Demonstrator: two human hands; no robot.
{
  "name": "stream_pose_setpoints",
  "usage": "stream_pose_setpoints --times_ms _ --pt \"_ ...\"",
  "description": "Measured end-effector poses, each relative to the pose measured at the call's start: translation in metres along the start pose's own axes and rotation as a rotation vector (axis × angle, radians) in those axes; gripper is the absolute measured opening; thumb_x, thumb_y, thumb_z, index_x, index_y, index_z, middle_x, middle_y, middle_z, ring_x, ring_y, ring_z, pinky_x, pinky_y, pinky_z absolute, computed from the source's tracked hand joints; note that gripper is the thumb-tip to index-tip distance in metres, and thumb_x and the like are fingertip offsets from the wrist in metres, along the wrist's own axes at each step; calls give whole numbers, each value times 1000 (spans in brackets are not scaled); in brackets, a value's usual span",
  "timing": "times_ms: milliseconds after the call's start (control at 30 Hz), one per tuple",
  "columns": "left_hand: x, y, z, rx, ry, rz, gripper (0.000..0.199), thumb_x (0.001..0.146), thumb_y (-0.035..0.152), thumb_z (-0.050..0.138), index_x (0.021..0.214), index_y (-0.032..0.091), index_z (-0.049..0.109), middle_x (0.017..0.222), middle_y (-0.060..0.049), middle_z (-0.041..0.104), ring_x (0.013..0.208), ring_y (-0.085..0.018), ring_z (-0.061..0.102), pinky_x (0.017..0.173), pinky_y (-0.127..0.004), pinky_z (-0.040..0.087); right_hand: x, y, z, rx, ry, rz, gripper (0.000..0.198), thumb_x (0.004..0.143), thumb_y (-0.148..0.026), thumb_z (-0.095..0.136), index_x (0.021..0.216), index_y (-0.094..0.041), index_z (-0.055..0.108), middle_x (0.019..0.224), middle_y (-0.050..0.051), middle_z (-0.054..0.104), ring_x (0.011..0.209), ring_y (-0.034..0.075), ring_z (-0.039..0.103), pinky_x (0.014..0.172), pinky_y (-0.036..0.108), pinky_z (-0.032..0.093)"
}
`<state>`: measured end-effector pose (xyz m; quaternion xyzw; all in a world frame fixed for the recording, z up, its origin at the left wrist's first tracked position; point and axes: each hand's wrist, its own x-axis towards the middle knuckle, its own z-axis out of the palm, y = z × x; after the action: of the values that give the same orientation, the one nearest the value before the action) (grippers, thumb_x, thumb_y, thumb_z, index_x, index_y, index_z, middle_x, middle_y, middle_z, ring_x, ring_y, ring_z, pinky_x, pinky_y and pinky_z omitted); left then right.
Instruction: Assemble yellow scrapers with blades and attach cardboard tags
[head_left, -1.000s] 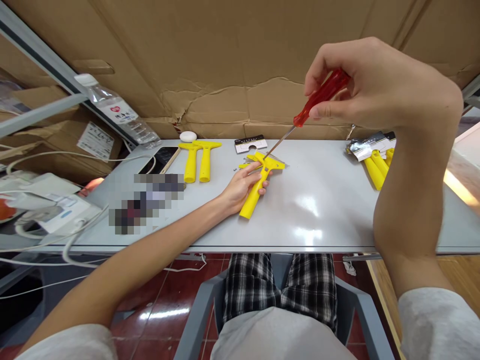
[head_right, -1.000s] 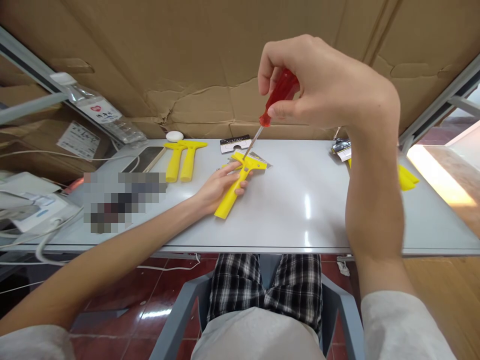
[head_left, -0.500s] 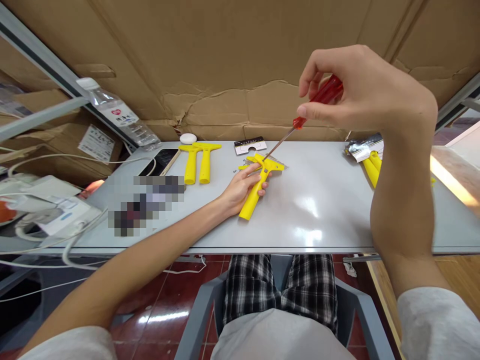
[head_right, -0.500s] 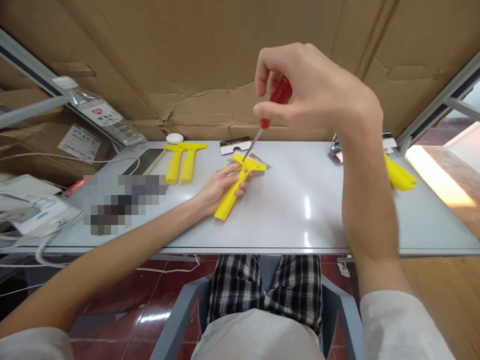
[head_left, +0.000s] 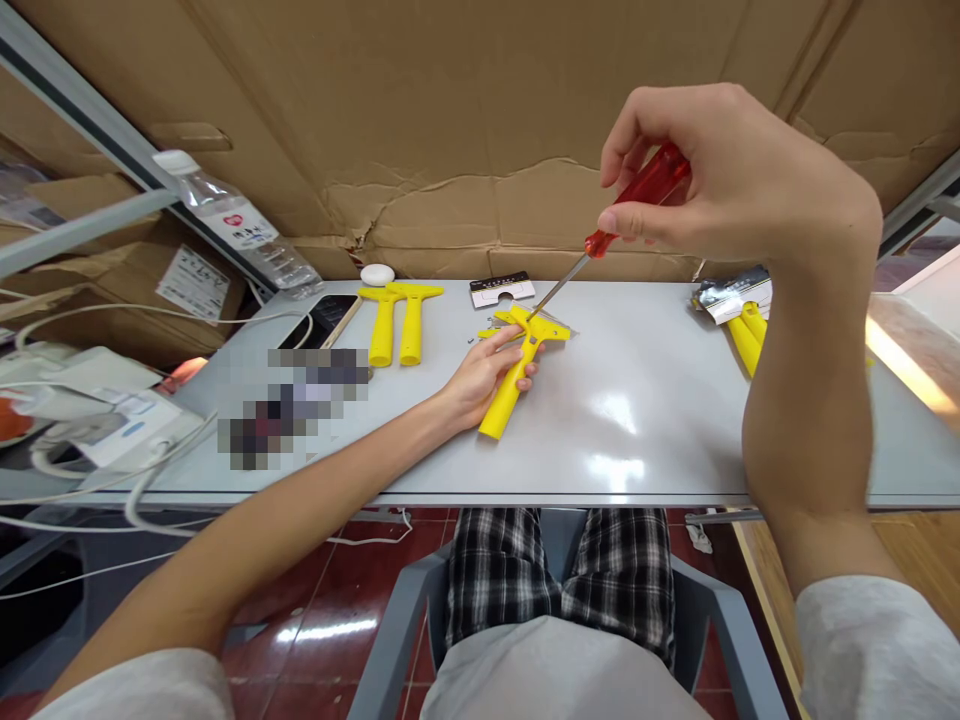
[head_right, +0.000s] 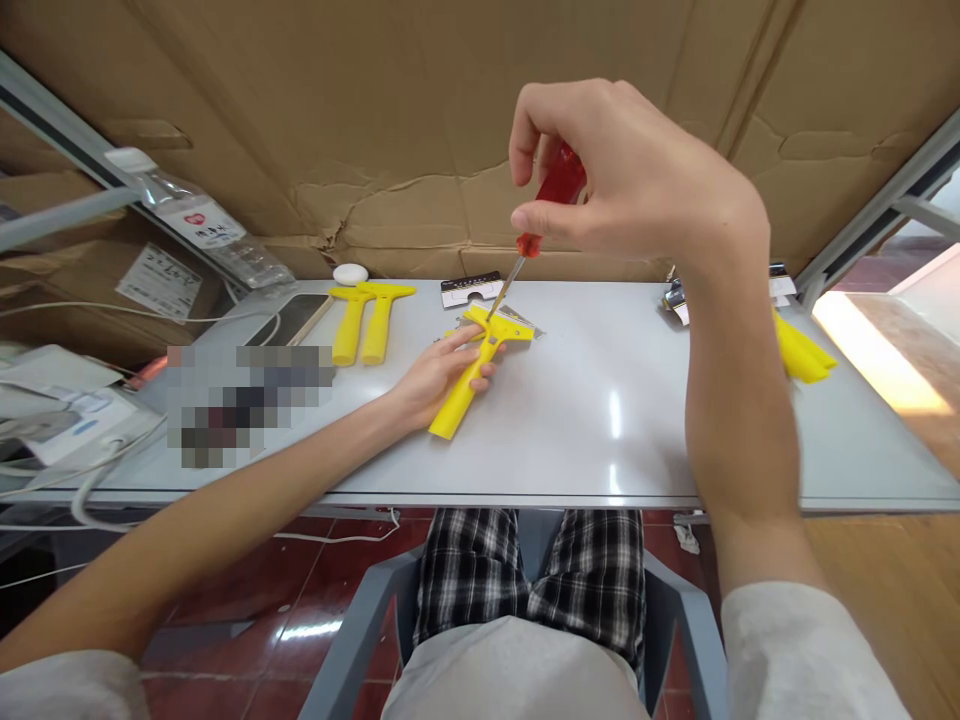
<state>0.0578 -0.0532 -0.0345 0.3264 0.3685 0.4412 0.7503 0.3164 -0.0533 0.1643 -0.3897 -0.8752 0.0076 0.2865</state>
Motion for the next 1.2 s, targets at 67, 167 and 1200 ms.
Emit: stream_pose_setpoints --times_ms 67,167,1200 --pt "0 0 -1 0 -5 3 54 91 4 66 142 19 57 116 -13 72 72 -13 63 55 -21 49 -1 0 1 10 -2 -28 32 81 -23 86 106 -22 66 100 -2 74 83 16 70 68 30 48" --pt "1 -1 -2 -3 -14 5 54 91 4 68 142 19 58 116 -13 72 73 -13 63 55 -21 49 -2 0 0 25 -2 -73 42 77 -15 84 114 -22 65 106 -2 70 85 14 68 65 29 46" --pt "3 -2 -4 -15 -35 9 56 90 3 67 144 17 57 116 -14 73 72 -13 64 55 -23 48 1 -4 -3 -55 7 82 14 83 -33 86 85 -24 76 74 -3 74 70 17 68 60 33 44"
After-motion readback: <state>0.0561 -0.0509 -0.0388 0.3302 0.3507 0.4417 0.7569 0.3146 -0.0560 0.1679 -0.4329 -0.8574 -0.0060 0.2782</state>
